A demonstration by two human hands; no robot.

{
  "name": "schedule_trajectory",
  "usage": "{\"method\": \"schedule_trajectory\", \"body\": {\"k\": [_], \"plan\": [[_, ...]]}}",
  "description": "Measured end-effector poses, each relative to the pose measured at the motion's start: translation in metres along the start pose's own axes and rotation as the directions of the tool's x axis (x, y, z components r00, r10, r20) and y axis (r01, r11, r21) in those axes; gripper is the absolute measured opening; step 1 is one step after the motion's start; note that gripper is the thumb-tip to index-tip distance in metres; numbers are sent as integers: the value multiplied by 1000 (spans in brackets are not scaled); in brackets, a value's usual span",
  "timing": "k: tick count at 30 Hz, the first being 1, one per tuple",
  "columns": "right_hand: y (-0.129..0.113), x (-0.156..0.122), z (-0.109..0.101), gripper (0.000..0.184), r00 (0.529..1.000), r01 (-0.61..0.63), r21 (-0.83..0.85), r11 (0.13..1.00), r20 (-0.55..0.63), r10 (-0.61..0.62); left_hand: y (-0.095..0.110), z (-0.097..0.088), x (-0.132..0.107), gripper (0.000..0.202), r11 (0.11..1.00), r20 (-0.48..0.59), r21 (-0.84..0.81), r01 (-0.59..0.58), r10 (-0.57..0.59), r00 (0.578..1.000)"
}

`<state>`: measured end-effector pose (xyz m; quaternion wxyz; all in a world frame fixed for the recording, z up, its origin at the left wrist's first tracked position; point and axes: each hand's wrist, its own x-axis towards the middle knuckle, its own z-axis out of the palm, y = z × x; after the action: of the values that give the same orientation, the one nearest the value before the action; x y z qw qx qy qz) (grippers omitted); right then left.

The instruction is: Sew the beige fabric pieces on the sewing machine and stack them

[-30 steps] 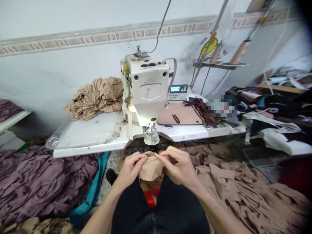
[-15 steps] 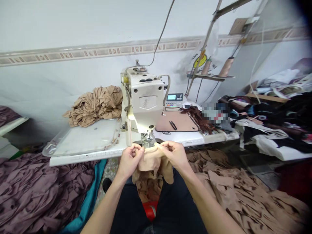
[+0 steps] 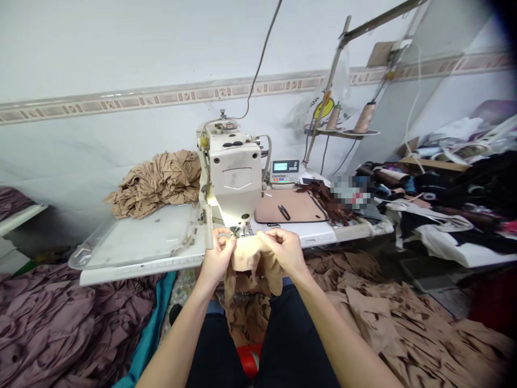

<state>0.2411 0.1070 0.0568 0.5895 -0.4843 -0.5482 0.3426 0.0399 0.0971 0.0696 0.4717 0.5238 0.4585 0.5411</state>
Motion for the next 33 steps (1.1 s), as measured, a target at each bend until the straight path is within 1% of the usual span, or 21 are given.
{"method": "schedule_trajectory", "body": {"k": [4, 8, 11, 14, 15, 17, 19, 22, 23, 25, 29, 33], "plan": [[2, 1, 0, 42, 1000, 11, 11, 1000, -4, -11, -1, 0, 6, 44, 999, 16, -38, -2, 3, 1000], [8, -3, 2, 46, 999, -33, 52, 998, -1, 33, -4, -2, 5, 47, 997, 19, -76, 11, -10, 1000], [24, -16, 1, 54, 996, -89, 65, 994, -3, 89, -15, -10, -4, 44, 998, -11, -62, 20, -21, 1000], [51, -36, -3, 64, 982, -186, 84, 979, 14, 186, -32, -23, -19, 40, 999, -75, 53, 11, -7, 997], [60, -44, -5, 66, 970, -241, 105, 965, 29, 240, -38, -28, -24, 41, 995, -89, 98, 7, 2, 996], [78, -59, -6, 67, 931, -364, 170, 916, 75, 356, -48, -38, -34, 43, 990, -101, 142, 7, 8, 995], [90, -70, -3, 68, 878, -478, 264, 838, 143, 456, -55, -45, -42, 45, 992, -100, 122, 25, -13, 995], [99, -80, 6, 74, 802, -597, 372, 710, 256, 540, -60, -50, -52, 51, 997, -134, 57, 55, -47, 990], [99, -81, 9, 75, 788, -616, 384, 688, 285, 546, -61, -50, -55, 53, 997, -142, 44, 67, -60, 988], [98, -82, 15, 74, 792, -610, 393, 688, 314, 523, -65, -50, -62, 57, 995, -152, 26, 95, -90, 984], [84, -82, 19, 66, 827, -551, 420, 721, 385, 409, -76, -47, -78, 60, 988, -154, -13, 153, -153, 976], [61, -87, 17, 53, 829, -500, 376, 780, 469, 305, -79, -42, -94, 56, 982, -142, -63, 177, -184, 973]]}}
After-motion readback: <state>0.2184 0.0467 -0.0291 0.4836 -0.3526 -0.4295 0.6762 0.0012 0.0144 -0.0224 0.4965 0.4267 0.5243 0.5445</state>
